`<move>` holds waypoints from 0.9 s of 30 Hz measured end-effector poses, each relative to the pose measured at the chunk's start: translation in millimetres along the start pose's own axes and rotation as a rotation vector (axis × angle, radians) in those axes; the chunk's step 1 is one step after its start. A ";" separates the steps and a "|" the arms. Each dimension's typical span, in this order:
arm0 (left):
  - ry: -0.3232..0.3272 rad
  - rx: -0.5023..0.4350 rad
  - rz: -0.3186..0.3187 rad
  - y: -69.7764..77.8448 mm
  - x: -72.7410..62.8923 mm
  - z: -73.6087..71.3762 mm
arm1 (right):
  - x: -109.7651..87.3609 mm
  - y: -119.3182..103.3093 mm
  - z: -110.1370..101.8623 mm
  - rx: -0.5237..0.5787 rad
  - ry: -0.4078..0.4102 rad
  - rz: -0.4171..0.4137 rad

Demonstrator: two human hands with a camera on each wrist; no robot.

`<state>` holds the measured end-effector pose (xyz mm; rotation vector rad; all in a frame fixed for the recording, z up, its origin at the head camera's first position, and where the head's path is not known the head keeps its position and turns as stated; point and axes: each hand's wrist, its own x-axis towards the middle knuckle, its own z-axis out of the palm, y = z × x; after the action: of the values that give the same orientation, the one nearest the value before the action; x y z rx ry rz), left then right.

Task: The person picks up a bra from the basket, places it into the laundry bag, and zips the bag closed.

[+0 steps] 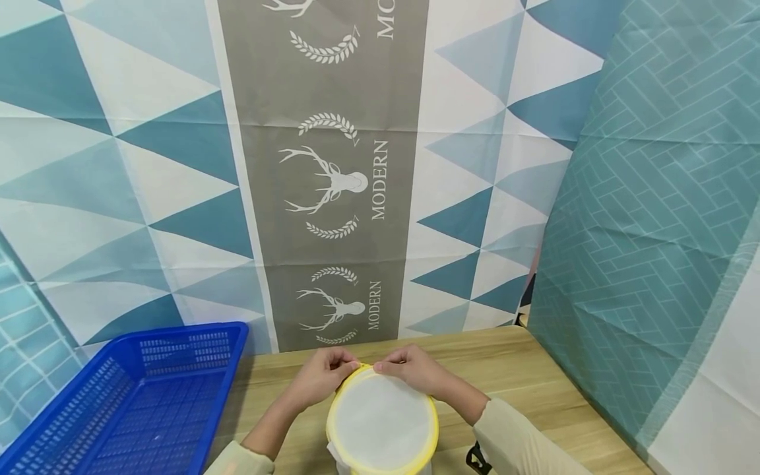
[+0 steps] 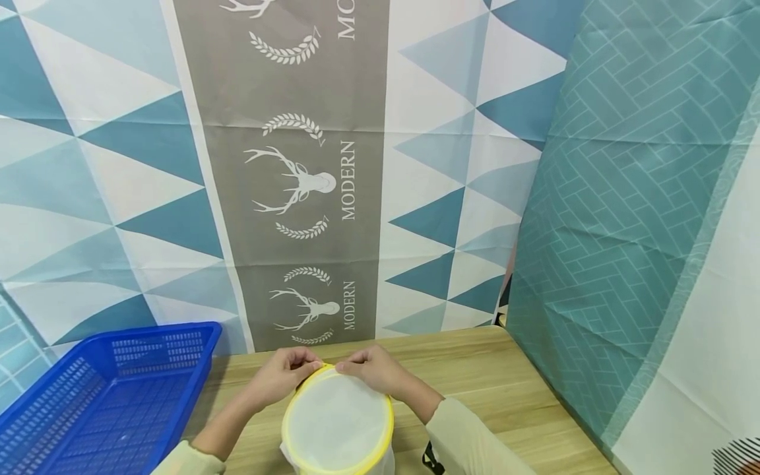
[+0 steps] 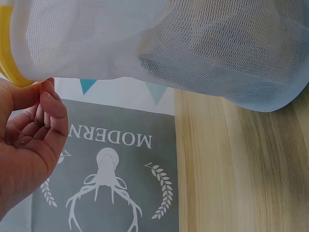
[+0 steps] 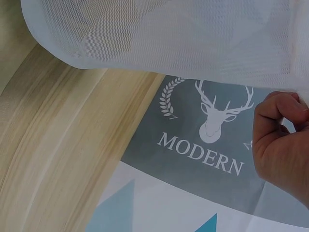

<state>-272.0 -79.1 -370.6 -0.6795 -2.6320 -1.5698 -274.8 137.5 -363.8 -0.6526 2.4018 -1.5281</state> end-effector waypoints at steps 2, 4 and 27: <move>-0.003 -0.004 -0.003 0.2 -0.3 -0.1 | -0.2 0.3 -0.2 0.003 0.000 0.001; -0.007 -0.014 -0.007 -0.1 -0.5 -0.2 | -0.5 0.9 -0.5 0.004 0.003 0.003; 0.003 0.017 0.002 4.1 1.5 2.4 | 5.2 -1.9 -1.3 -0.031 -0.039 -0.006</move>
<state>-271.3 -74.8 -368.0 -0.6775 -2.6385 -1.5452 -279.4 135.3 -361.3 -0.6892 2.4017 -1.4693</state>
